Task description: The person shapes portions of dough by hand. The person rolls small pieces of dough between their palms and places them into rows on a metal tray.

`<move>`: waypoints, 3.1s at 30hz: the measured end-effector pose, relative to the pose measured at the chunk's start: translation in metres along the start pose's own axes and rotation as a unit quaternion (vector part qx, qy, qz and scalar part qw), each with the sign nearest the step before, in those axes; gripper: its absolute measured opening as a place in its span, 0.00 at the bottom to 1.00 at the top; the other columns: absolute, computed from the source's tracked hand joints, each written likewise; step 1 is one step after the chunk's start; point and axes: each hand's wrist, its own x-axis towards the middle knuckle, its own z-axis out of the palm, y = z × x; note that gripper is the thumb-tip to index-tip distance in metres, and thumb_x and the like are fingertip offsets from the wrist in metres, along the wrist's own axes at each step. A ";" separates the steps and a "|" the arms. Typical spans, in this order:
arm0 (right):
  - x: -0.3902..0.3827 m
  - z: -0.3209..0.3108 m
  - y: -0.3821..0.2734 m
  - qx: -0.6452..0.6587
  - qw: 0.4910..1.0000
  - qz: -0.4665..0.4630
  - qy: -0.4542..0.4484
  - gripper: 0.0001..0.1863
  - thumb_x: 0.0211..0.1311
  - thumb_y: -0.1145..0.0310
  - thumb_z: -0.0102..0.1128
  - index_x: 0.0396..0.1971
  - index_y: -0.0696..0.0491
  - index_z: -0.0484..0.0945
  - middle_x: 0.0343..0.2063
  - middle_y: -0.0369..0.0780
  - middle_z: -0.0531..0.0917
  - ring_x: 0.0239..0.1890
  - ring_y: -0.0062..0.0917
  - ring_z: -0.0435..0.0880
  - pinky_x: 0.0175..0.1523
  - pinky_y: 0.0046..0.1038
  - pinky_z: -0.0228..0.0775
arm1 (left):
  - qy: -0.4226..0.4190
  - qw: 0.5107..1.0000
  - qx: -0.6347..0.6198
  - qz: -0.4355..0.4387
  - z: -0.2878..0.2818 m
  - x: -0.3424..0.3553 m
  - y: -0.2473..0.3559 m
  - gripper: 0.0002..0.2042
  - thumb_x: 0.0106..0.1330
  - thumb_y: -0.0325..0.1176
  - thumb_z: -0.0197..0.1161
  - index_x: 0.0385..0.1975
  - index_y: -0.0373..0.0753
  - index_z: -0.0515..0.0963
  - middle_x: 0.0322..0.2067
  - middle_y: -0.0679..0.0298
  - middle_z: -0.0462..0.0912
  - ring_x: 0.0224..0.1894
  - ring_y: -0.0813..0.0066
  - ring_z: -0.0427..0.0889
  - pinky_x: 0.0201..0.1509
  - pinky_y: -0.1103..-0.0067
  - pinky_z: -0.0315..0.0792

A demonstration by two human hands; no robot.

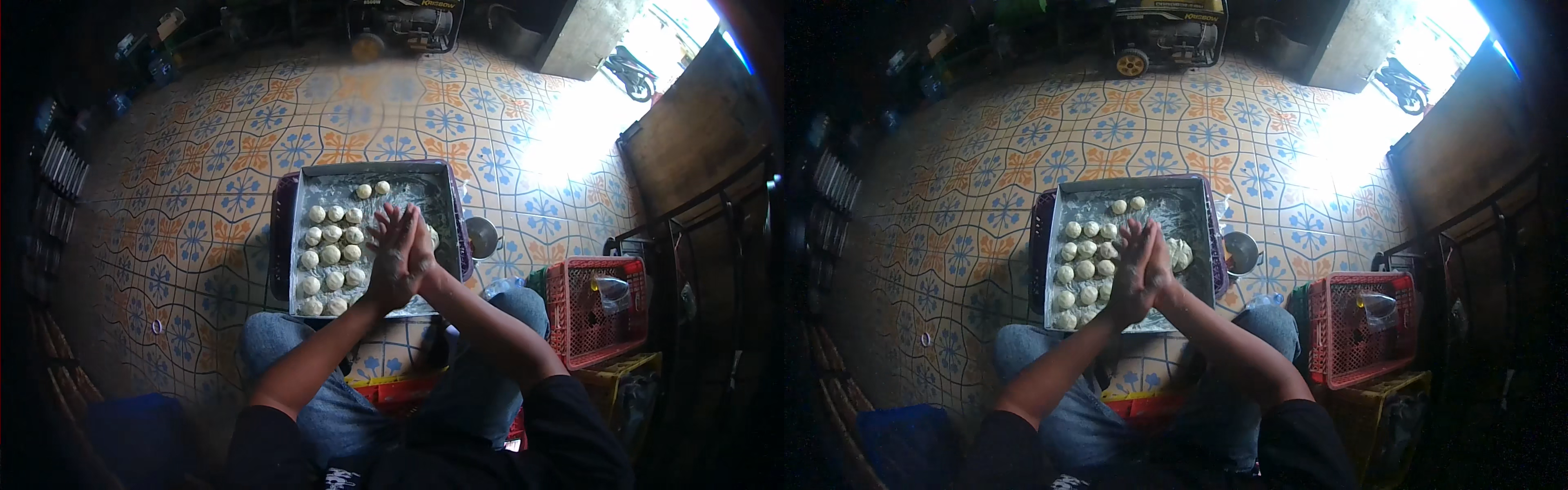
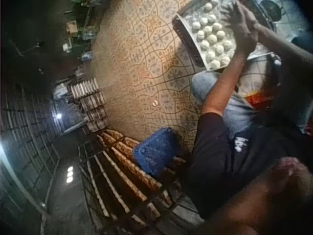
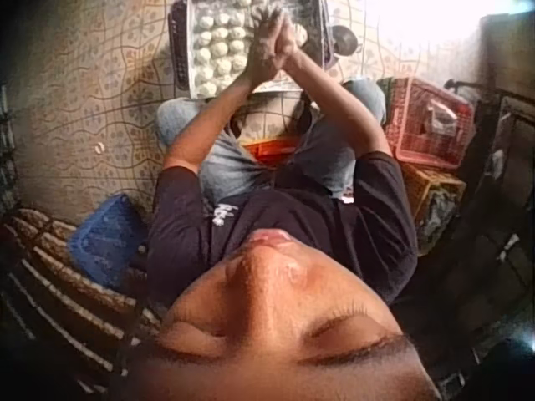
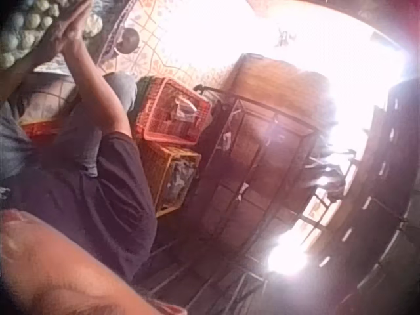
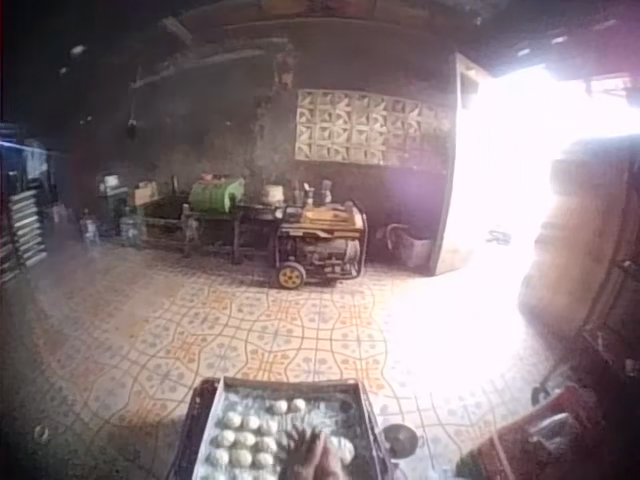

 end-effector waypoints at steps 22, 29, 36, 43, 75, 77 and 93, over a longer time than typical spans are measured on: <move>-0.019 0.087 -0.027 -0.676 0.659 -0.324 -0.064 0.18 0.63 0.61 0.61 0.50 0.50 0.86 0.47 0.45 0.87 0.59 0.41 0.82 0.71 0.48 0.61 | -0.079 0.654 -0.665 -0.352 -0.035 -0.016 0.014 0.48 0.70 0.75 0.34 0.72 0.34 0.60 0.68 0.55 0.69 0.70 0.64 0.68 0.75 0.65 0.60; 0.006 0.063 -0.045 -0.599 0.781 -0.155 0.080 0.13 0.69 0.63 0.59 0.36 0.56 0.87 0.25 0.42 0.88 0.31 0.36 0.88 0.60 0.38 0.73 | -0.122 0.743 -0.539 -0.376 -0.022 -0.014 0.012 0.52 0.67 0.79 0.29 0.70 0.32 0.63 0.64 0.59 0.73 0.67 0.68 0.71 0.74 0.69 0.59; -0.027 0.095 -0.025 -0.649 0.623 -0.368 -0.236 0.16 0.64 0.62 0.60 0.48 0.52 0.84 0.50 0.45 0.85 0.57 0.41 0.82 0.69 0.45 0.64 | 0.008 0.615 -0.698 -0.368 -0.049 -0.001 0.002 0.45 0.69 0.74 0.35 0.68 0.37 0.67 0.68 0.56 0.71 0.67 0.60 0.73 0.74 0.61 0.62; -0.009 0.078 -0.051 -0.709 0.640 -0.279 -0.104 0.22 0.66 0.54 0.59 0.52 0.53 0.83 0.52 0.44 0.85 0.65 0.39 0.77 0.74 0.50 0.50 | 0.060 0.678 -0.617 -0.395 -0.024 -0.010 0.021 0.43 0.72 0.71 0.37 0.67 0.37 0.69 0.62 0.59 0.78 0.64 0.64 0.75 0.70 0.67 0.65; -0.010 -0.163 -0.059 -0.950 0.293 -0.096 0.048 0.09 0.53 0.63 0.69 0.35 0.44 0.88 0.44 0.40 0.84 0.47 0.37 0.85 0.47 0.40 0.80 | 0.086 0.807 -0.478 -0.335 -0.068 0.017 0.020 0.16 0.78 0.50 0.51 0.30 0.48 0.67 0.18 0.74 0.63 0.14 0.86 0.55 0.17 0.83 0.46; -0.007 -0.148 -0.038 -0.921 0.329 -0.205 0.042 0.05 0.55 0.65 0.64 0.28 0.46 0.88 0.34 0.38 0.86 0.40 0.37 0.86 0.43 0.41 0.79 | 0.097 0.811 -0.469 -0.335 -0.086 0.008 0.010 0.16 0.77 0.52 0.52 0.31 0.48 0.68 0.18 0.74 0.64 0.15 0.86 0.57 0.18 0.84 0.49; -0.019 0.119 -0.127 -0.613 0.739 -0.275 0.041 0.30 0.50 0.78 0.74 0.56 0.50 0.79 0.34 0.40 0.89 0.37 0.29 0.88 0.46 0.32 0.79 | 0.039 0.778 -0.485 -0.397 -0.071 0.006 0.001 0.31 0.78 0.60 0.42 0.58 0.34 0.70 0.48 0.52 0.82 0.47 0.58 0.86 0.57 0.62 0.81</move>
